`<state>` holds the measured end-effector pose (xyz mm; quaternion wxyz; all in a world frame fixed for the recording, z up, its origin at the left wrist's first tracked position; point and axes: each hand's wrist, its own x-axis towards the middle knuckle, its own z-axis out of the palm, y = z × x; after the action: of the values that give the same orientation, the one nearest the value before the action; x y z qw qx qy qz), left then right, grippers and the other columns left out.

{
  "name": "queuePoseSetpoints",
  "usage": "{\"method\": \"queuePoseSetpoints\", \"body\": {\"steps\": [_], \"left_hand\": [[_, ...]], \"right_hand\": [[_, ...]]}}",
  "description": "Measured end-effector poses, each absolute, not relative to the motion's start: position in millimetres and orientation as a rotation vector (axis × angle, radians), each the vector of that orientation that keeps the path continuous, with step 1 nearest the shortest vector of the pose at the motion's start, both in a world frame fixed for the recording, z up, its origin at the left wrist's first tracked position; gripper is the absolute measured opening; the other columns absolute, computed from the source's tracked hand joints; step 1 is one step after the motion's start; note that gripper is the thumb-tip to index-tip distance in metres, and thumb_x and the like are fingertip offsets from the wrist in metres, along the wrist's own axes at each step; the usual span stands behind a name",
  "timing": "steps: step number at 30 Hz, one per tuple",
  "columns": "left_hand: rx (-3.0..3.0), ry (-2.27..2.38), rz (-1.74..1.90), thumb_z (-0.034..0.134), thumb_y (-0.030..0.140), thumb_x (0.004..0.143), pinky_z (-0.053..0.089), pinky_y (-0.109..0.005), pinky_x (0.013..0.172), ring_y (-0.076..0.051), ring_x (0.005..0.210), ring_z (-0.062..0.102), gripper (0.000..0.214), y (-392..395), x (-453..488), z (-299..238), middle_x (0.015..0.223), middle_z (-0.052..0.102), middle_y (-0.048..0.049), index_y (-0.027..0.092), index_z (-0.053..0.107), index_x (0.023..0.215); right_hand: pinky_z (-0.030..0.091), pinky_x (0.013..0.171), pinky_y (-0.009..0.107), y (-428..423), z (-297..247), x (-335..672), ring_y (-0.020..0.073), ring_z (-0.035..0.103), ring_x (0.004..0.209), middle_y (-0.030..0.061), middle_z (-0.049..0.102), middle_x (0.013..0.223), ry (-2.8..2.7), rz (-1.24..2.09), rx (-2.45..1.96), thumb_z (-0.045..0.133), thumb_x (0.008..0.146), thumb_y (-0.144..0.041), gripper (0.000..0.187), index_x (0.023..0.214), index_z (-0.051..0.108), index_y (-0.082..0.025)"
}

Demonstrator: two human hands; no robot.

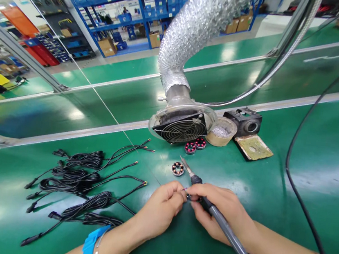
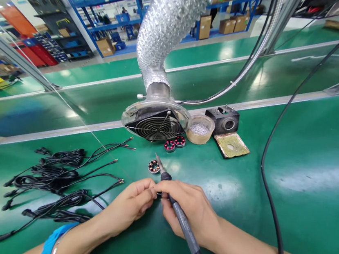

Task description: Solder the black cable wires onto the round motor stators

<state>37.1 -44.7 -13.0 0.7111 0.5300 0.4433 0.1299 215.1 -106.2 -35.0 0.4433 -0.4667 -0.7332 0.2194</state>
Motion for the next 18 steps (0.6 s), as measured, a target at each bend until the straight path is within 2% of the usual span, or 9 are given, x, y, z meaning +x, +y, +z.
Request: {"method": "queuePoseSetpoints", "body": {"steps": [4, 7, 11, 18], "left_hand": [[1.211, 1.01, 0.304, 0.049, 0.035, 0.09, 0.018, -0.019, 0.042, -0.004, 0.042, 0.022, 0.024, -44, 38, -13, 0.052, 0.035, 0.0106, 0.02, 0.042, 0.072], [1.237, 1.024, 0.318, 0.047, 0.035, 0.091, 0.019, -0.018, 0.043, -0.005, 0.042, 0.022, 0.022, -44, 38, -15, 0.053, 0.035, 0.0106, 0.019, 0.044, 0.075], [1.249, 1.021, 0.322, 0.046, 0.035, 0.092, 0.02, -0.019, 0.043, -0.005, 0.043, 0.023, 0.022, -43, 38, -18, 0.053, 0.036, 0.0104, 0.02, 0.045, 0.076], [1.303, 1.022, 0.319, 0.044, 0.034, 0.093, 0.022, -0.019, 0.044, -0.006, 0.045, 0.025, 0.025, -44, 37, -16, 0.053, 0.036, 0.0092, 0.02, 0.044, 0.073]], "right_hand": [[0.052, 0.071, 0.019, -101, -36, 211, 0.0094, 0.067, 0.072, -0.0008, 0.069, 0.09, -1.696, 0.517, -1.213, 0.054, 0.085, -0.004, 0.033, 0.113, 0.058, -0.023], [0.052, 0.078, 0.017, -97, -35, 210, 0.0091, 0.068, 0.08, 0.0, 0.07, 0.094, -1.676, 0.487, -1.203, 0.054, 0.085, -0.003, 0.033, 0.113, 0.059, -0.021], [0.053, 0.082, 0.02, -97, -36, 210, 0.0108, 0.068, 0.087, 0.0022, 0.07, 0.102, -1.706, 0.479, -1.163, 0.054, 0.086, -0.003, 0.036, 0.117, 0.058, -0.021], [0.054, 0.077, 0.023, -103, -27, 220, 0.0122, 0.067, 0.083, 0.0026, 0.071, 0.101, -1.744, 0.468, -1.094, 0.052, 0.089, -0.003, 0.036, 0.12, 0.058, -0.021]]}}
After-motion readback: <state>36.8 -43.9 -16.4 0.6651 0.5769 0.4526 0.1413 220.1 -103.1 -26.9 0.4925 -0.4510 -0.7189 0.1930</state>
